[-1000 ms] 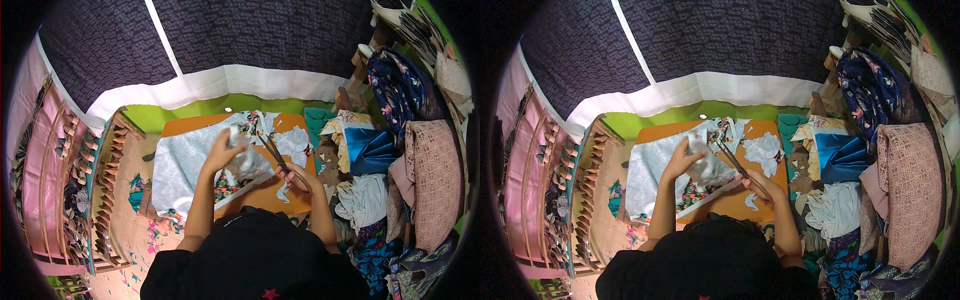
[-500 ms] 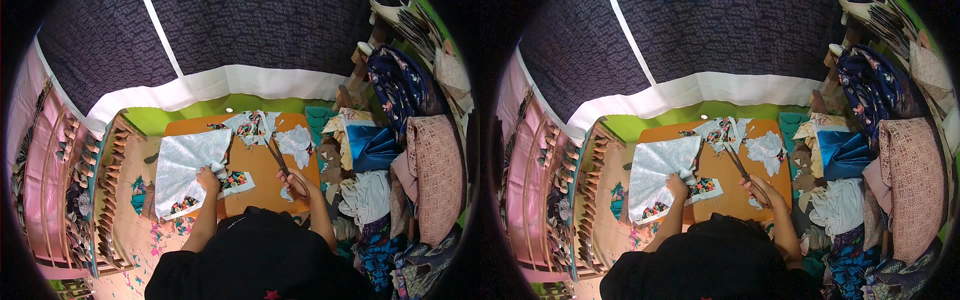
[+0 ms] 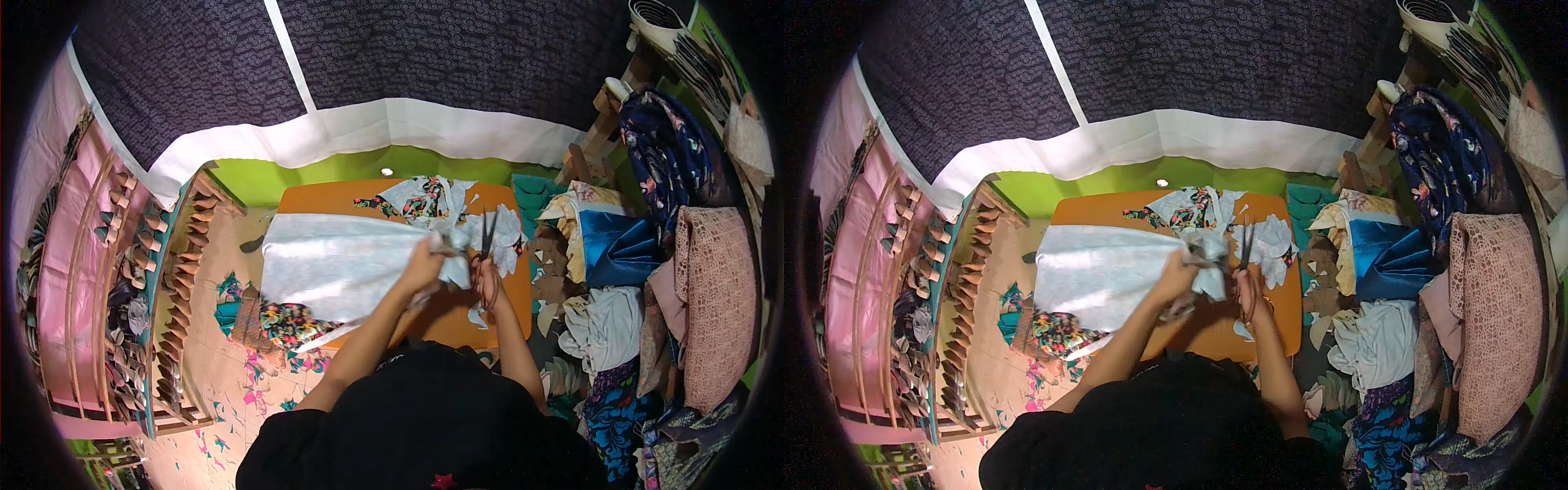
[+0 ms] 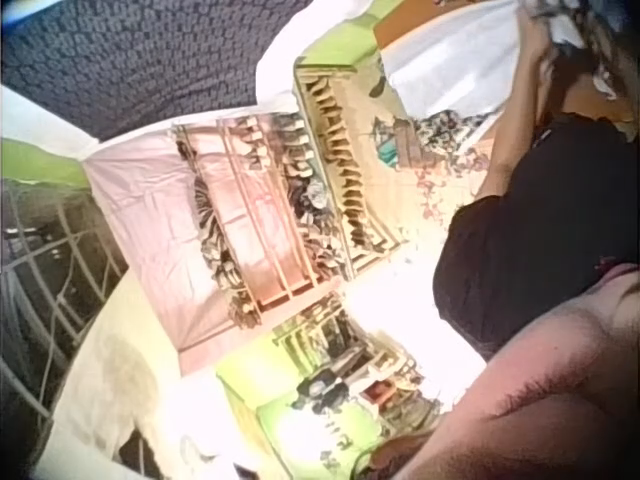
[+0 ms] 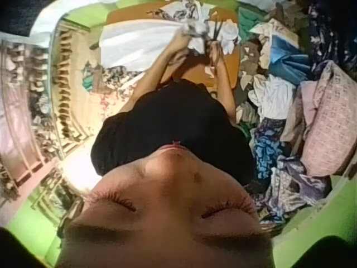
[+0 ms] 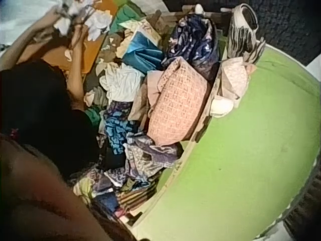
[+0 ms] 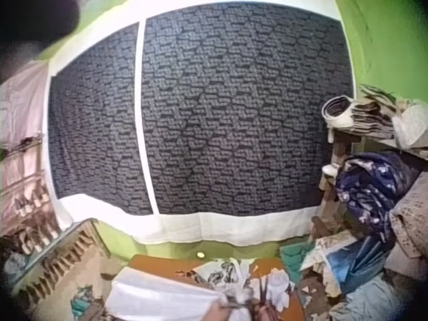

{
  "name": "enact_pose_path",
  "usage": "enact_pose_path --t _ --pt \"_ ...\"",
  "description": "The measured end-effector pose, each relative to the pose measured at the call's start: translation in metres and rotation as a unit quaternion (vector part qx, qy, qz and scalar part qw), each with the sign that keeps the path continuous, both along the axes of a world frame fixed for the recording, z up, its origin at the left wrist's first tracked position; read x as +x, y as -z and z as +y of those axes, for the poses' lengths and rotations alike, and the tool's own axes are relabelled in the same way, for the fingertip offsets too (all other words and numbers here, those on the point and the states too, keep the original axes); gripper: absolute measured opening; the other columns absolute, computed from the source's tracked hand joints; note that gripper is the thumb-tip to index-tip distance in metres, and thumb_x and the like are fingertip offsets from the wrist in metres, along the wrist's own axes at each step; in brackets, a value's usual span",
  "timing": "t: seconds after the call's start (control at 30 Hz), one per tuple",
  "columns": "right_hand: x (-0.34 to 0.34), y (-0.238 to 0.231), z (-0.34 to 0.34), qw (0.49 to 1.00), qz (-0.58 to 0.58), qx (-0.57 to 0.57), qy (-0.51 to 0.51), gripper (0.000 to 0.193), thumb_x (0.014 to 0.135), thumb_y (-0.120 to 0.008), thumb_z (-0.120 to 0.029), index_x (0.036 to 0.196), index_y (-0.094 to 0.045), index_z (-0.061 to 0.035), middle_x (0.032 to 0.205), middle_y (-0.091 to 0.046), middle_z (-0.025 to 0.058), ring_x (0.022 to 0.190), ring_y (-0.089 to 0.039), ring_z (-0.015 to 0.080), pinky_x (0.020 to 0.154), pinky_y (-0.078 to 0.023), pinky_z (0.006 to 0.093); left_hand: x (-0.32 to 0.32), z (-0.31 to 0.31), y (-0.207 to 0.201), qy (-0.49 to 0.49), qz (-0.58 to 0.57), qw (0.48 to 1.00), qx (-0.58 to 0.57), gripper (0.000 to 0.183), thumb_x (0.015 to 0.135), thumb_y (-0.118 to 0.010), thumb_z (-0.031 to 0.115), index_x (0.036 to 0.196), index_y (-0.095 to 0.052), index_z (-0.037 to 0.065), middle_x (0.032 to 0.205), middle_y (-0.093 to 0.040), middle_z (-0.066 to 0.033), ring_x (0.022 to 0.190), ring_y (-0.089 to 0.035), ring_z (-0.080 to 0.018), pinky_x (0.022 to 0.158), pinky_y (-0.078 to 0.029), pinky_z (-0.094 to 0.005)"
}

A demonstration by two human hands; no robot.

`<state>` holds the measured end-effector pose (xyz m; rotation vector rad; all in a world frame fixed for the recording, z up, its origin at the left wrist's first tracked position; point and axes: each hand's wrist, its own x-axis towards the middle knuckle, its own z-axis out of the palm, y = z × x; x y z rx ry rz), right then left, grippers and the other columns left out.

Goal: Cutting out shapes from a large piece of printed fabric using large scissors.

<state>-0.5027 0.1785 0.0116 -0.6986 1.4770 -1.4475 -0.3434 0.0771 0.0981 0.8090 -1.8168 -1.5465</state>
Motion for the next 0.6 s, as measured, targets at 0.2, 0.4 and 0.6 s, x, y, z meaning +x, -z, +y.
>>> enact_pose_path --t 0.2,0.4,0.6 --pt "-0.017 0.041 -0.003 0.969 0.24 -0.029 0.057 0.024 0.075 -0.054 -0.024 0.089 -0.05 -0.0047 0.081 -0.05 0.0071 0.074 -0.051 0.0203 0.064 -0.042 0.0328 0.022 0.012 -0.015 0.209 -0.04 0.97 0.117 0.036 0.07 -0.066 0.015 0.099 -0.052 0.0 0.087 -0.055 -0.0024 0.077 -0.05 -0.0098 0.069 -0.041 -0.0244" --pt "0.017 -0.005 0.008 0.965 -0.063 0.141 0.21 0.026 0.069 -0.057 -0.008 0.091 -0.044 -0.002 0.085 -0.047 0.008 0.073 -0.049 0.0191 0.062 -0.04 0.0321 0.127 -0.057 0.039 0.025 -0.133 0.984 0.117 0.059 0.058 -0.073 0.015 0.11 -0.047 0.002 0.105 -0.052 -0.0096 0.1 -0.047 -0.0183 0.085 -0.037 -0.0336" --pt "0.004 -0.016 0.002 0.976 -0.004 -0.02 0.217 0.018 0.072 -0.054 -0.003 0.08 -0.039 -0.0077 0.074 -0.04 0.0012 0.065 -0.04 0.0121 0.057 -0.036 0.0272 0.143 -0.05 0.103 -0.037 -0.515 0.84 -0.169 0.063 0.054 -0.073 0.028 0.109 -0.05 0.009 0.136 -0.018 -0.004 0.126 -0.005 -0.0344 0.087 -0.007 -0.0675"
